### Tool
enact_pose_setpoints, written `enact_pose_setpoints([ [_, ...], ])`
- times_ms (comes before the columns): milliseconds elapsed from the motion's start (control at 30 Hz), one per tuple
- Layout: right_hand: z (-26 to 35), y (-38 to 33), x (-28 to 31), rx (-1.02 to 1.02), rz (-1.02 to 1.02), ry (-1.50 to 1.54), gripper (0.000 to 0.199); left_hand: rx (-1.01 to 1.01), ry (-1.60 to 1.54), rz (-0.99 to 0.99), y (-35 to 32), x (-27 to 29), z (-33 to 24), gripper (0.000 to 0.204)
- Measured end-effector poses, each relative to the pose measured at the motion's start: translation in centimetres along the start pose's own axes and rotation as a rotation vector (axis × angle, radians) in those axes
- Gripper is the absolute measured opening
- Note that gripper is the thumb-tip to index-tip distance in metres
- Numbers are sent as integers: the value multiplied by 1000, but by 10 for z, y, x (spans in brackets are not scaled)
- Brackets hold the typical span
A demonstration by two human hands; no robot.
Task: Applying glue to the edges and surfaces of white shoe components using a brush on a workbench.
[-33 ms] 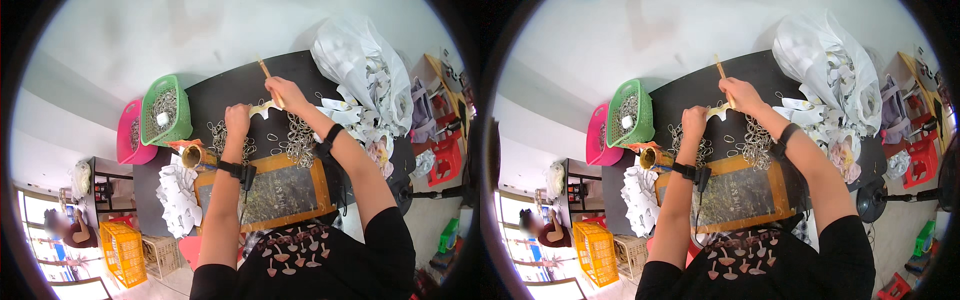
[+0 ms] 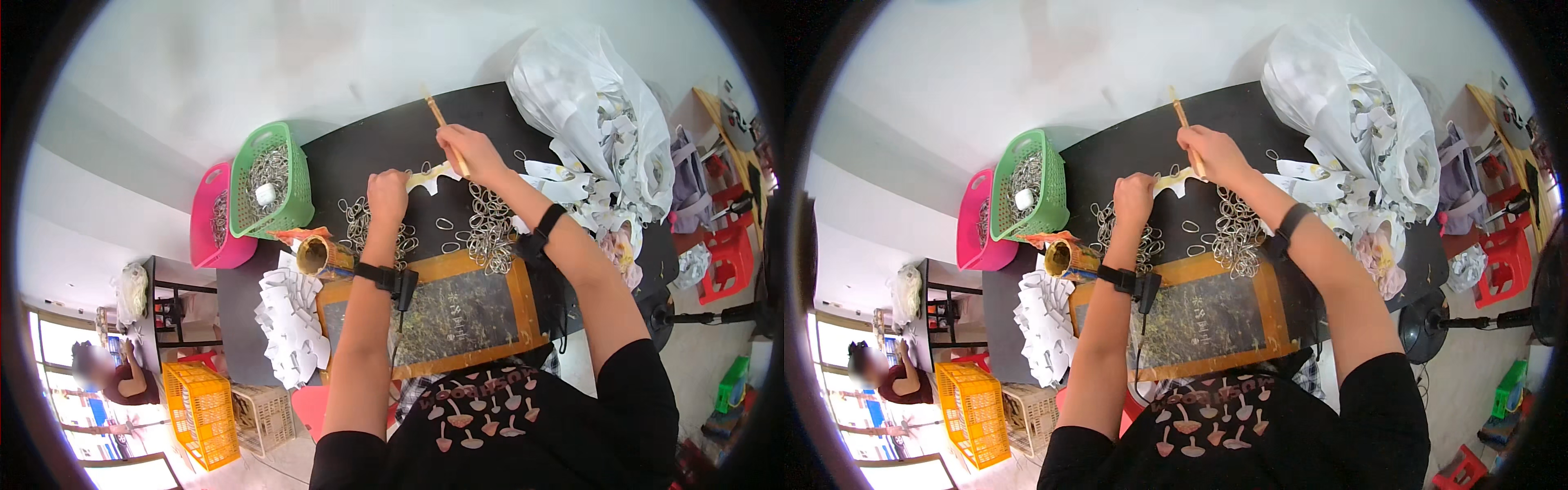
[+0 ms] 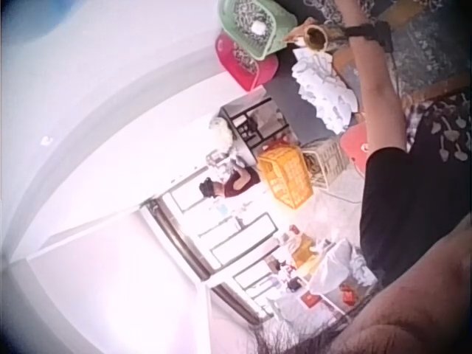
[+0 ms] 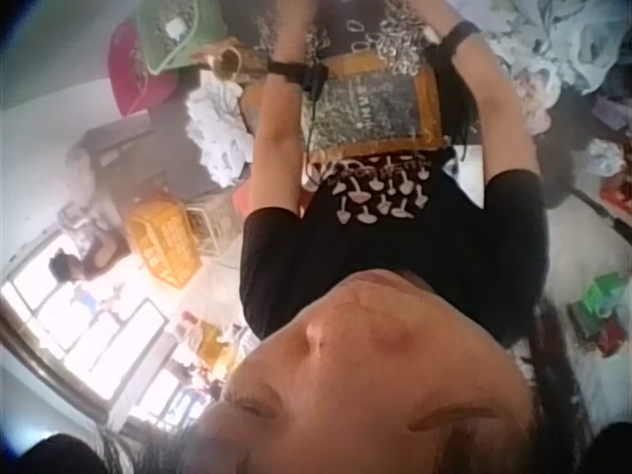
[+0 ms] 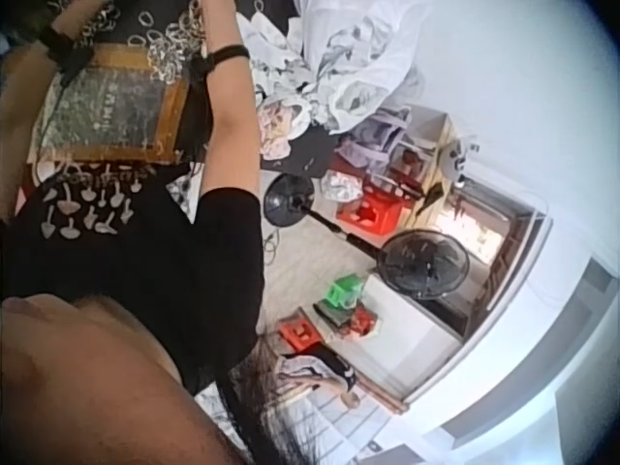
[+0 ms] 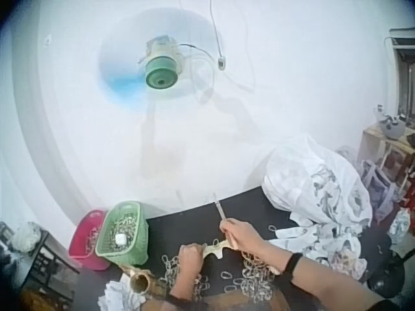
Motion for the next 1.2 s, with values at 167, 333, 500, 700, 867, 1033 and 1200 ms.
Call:
enact_pose_setpoints([
  [167,30,-14,49,46,-85,-3,16,-89,91,109,2,-4,-5,13],
  [333,68,-38,92,50,-58,39,19,-90,191,264,8,-1,-17,8],
  [500,111,-66,121,20,-33,60,17,-36,161,219,7,-3,-11,10],
  [700,128,-108,144,-81,-11,-15,19,18,137,196,8,-4,-6,10],
  [867,136,-136,152,-144,-11,-4,20,27,-17,135,4,10,-11,16],
  [1033,132,-151,161,-154,-75,-94,22,139,-142,-33,0,23,-6,17],
  [1200,117,-190,167,-209,-38,-218,20,3,-280,65,-15,66,-64,21],
])
Point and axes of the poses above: each hand's wrist, its own y-axis towards the middle knuckle, its own x-axis out of the back of the hand, z = x × y, the point moved 7 cm from there along y, towards the middle knuckle, and after that the axes turned 6 degrees about y, right-handed, at the moved point
